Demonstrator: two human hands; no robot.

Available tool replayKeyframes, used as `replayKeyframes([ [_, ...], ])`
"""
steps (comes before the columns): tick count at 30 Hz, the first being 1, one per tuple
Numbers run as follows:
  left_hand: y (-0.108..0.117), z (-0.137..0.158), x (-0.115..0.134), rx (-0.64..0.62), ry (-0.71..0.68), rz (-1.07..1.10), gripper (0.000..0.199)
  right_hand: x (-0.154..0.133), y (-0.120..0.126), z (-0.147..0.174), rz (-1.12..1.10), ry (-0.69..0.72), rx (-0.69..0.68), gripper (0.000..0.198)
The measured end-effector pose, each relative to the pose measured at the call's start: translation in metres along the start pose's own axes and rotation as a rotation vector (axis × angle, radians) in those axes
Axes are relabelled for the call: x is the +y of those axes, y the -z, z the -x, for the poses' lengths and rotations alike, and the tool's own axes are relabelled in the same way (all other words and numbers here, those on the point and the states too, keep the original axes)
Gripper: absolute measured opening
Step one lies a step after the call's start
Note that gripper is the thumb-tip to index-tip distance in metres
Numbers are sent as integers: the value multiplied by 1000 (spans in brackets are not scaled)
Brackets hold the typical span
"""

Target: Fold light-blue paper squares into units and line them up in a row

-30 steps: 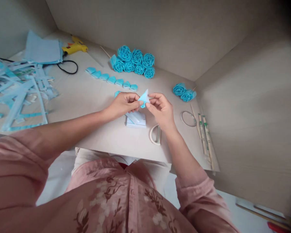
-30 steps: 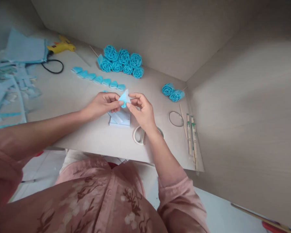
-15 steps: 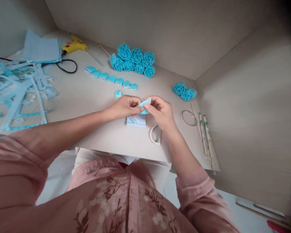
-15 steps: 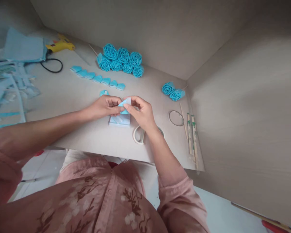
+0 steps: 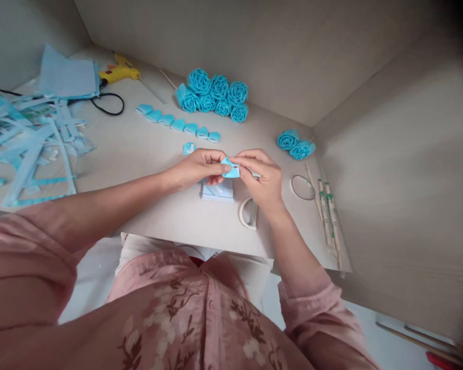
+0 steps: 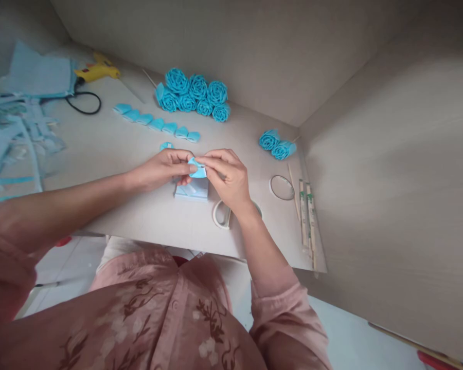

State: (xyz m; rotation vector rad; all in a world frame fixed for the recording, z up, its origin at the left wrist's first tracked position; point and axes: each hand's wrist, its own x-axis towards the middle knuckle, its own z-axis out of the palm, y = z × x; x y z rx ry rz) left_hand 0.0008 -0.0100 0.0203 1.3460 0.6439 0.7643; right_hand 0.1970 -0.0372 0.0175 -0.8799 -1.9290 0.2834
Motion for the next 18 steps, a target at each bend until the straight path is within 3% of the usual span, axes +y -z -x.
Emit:
replayKeyframes([
  [12,-2,0,1,30,4,28,31,5,-1,2,38,-19,-28,32],
  [18,-1,0,0,84,0,2,30,2,-2,2,-50,-153,-14,25],
])
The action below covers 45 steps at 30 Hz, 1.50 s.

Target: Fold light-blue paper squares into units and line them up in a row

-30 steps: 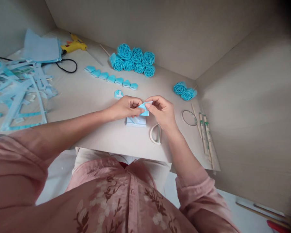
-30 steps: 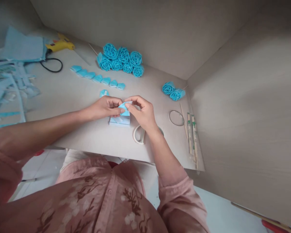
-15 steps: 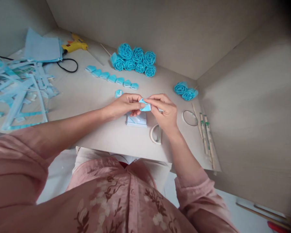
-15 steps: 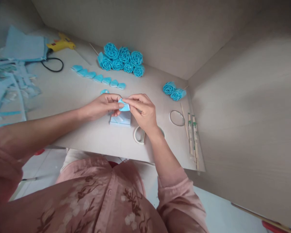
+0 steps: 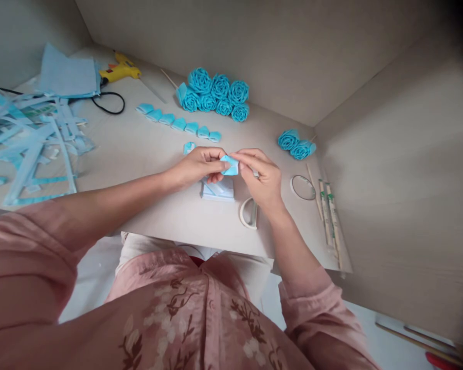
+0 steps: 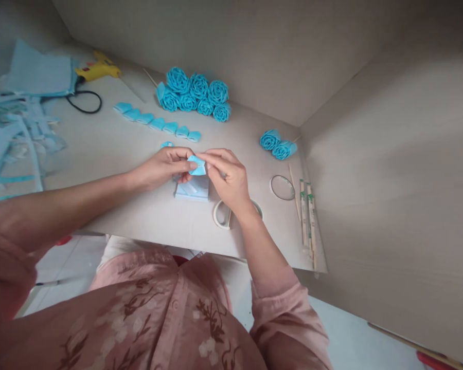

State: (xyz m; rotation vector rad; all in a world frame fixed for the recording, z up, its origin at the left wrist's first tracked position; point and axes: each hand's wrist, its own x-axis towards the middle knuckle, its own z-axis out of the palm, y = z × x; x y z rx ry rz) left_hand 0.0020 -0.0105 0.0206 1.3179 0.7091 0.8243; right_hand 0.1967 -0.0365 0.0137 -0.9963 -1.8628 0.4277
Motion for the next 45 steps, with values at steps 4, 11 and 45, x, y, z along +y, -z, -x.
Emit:
replayKeyframes([
  [4,1,-1,-2,44,-21,-11,32,7,0,1,-231,-202,-13,40],
  [11,3,-3,-6,43,-62,-104,37,10,-7,0,-311,-295,-72,63],
  [45,3,-5,-8,161,-131,-216,21,19,55,44,412,-534,-11,11],
])
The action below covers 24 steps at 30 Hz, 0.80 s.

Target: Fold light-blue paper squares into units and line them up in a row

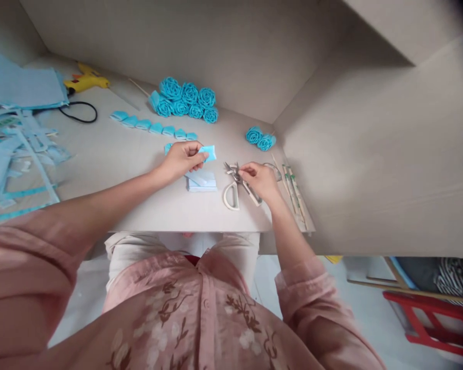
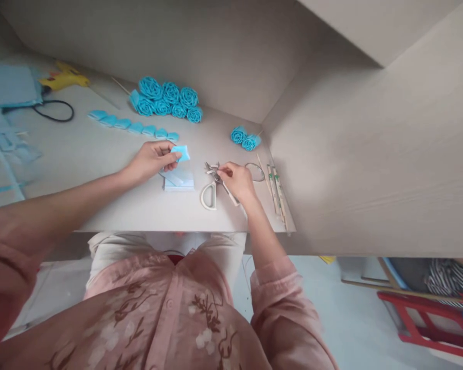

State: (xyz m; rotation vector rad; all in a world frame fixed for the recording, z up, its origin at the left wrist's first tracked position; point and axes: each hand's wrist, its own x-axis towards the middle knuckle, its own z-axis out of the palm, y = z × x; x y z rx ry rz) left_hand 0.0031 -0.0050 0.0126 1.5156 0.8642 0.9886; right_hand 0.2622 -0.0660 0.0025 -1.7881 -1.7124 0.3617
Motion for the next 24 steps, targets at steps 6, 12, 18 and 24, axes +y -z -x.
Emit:
replayKeyframes([
  [6,0,-1,-2,-3,-16,-22,20,0,-18,2,19,-19,23,11],
  [12,1,-4,-7,-16,-32,-19,20,2,-27,6,42,-50,157,11],
  [18,0,-2,-4,-85,0,-1,19,4,-31,9,-57,-52,212,18],
  [24,-4,5,2,-188,39,82,18,-33,-14,25,-159,351,455,22],
])
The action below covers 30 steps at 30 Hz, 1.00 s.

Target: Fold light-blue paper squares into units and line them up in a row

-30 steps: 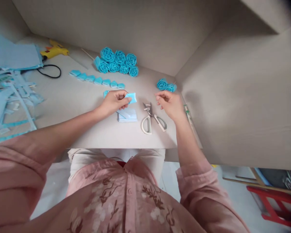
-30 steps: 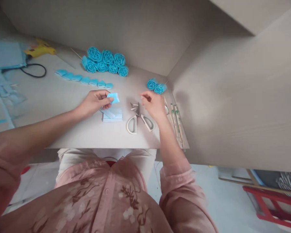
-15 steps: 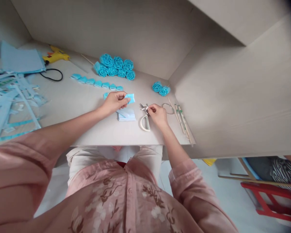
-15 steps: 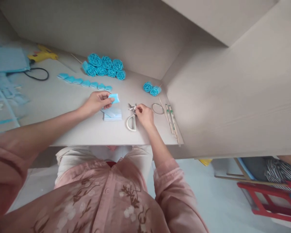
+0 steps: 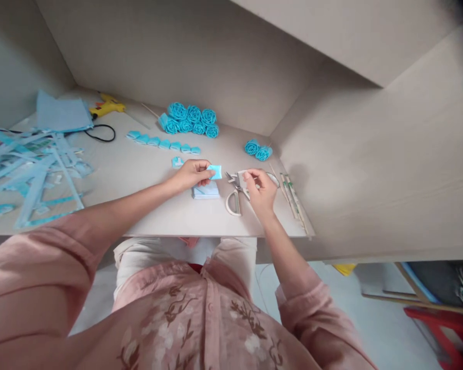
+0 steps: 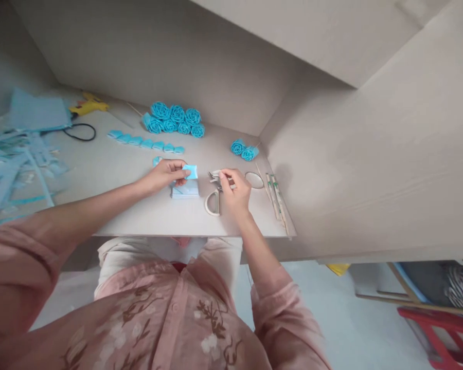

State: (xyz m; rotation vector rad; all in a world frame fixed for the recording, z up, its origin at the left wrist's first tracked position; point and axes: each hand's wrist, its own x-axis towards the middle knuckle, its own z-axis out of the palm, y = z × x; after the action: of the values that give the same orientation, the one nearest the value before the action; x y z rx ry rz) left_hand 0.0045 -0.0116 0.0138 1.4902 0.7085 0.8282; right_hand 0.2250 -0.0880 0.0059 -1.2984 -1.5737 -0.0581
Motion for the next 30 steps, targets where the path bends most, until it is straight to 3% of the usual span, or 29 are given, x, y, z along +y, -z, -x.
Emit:
replayKeyframes([
  [3,-2,2,2,-61,38,36,15,-19,-1,-13,66,344,8,14],
  [5,-3,3,4,-85,60,50,15,-24,-6,-21,86,502,13,12],
  [11,-1,2,6,-87,85,103,16,-16,-22,-33,132,783,-39,19],
  [14,-1,3,5,-92,98,113,16,-8,-24,-34,146,783,-65,20],
  [23,0,3,3,-84,101,137,27,7,-30,-30,59,561,-288,22],
  [30,1,3,2,-93,96,182,30,4,-30,-33,139,709,-266,24],
])
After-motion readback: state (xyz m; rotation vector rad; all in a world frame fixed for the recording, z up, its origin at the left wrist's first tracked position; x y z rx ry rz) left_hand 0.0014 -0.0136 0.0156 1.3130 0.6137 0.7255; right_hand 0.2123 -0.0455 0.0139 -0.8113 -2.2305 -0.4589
